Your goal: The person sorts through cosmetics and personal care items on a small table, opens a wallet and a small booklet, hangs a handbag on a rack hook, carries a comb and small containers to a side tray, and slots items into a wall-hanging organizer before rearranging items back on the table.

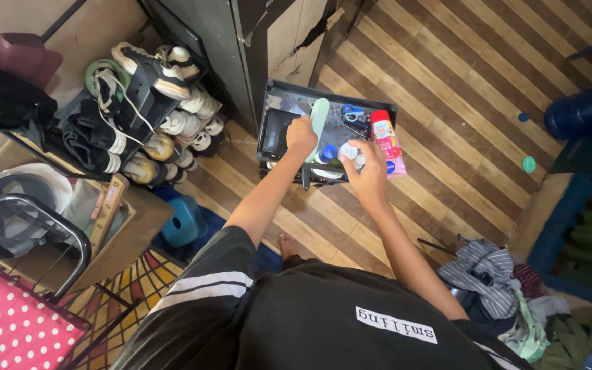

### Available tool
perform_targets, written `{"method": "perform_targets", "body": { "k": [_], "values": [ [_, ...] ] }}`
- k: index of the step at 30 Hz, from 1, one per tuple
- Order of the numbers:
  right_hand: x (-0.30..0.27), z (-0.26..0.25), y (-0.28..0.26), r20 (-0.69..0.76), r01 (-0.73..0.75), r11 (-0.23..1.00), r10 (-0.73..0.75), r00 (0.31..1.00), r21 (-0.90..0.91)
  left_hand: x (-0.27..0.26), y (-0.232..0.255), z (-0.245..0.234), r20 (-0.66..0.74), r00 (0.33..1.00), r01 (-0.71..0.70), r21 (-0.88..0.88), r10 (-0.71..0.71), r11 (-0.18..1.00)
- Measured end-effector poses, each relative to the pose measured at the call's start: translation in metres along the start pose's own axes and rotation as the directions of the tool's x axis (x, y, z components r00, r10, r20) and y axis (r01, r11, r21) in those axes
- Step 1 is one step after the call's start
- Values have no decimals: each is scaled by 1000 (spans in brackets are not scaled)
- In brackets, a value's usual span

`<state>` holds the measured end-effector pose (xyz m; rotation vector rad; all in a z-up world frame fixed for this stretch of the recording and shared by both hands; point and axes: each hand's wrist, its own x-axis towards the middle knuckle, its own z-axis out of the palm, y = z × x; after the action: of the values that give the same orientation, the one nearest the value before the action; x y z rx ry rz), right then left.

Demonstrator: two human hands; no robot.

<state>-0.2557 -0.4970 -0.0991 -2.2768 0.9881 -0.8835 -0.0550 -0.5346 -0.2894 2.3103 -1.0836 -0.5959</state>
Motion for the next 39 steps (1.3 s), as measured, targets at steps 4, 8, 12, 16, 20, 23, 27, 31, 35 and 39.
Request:
{"method": "perform_targets", "body": {
  "k": [4,8,12,16,20,23,27,31,35,39],
  "values": [
    [-6,-1,13,46,19,997,-16,999,-68,7,-3,13,2,1000,-4,-39,4,999],
    [-12,2,28,73,-17,996,24,997,-89,14,-3,20,4,999,33,-58,-33,998],
    [-17,5,38,87,-19,996,27,996,-91,12,-2,23,4,999,50,-81,-50,995],
    [-19,7,44,104,-33,995,43,994,-92,6,2,21,-30,998,46,-99,-49,994],
    [-20,6,46,112,-33,994,44,993,-104,0,2,17,-23,999,37,-80,-39,996],
    [-21,3,46,117,-45,994,56,992,-99,-3,3,16,-2,1000,24,-38,-24,999],
    [-22,0,41,113,-56,995,65,991,-85,-7,5,20,-45,999,-13,64,16,998],
    [-17,-8,25,80,-17,998,22,997,-59,-16,14,4,-87,995,-38,126,49,991],
    [-11,-18,-10,1,63,998,-63,998,-11,-54,23,-56,-172,976,-123,63,132,990],
    [6,-8,-68,-64,186,977,-180,982,107,-128,16,-148,-417,882,-270,-67,219,961]
  ]
}}
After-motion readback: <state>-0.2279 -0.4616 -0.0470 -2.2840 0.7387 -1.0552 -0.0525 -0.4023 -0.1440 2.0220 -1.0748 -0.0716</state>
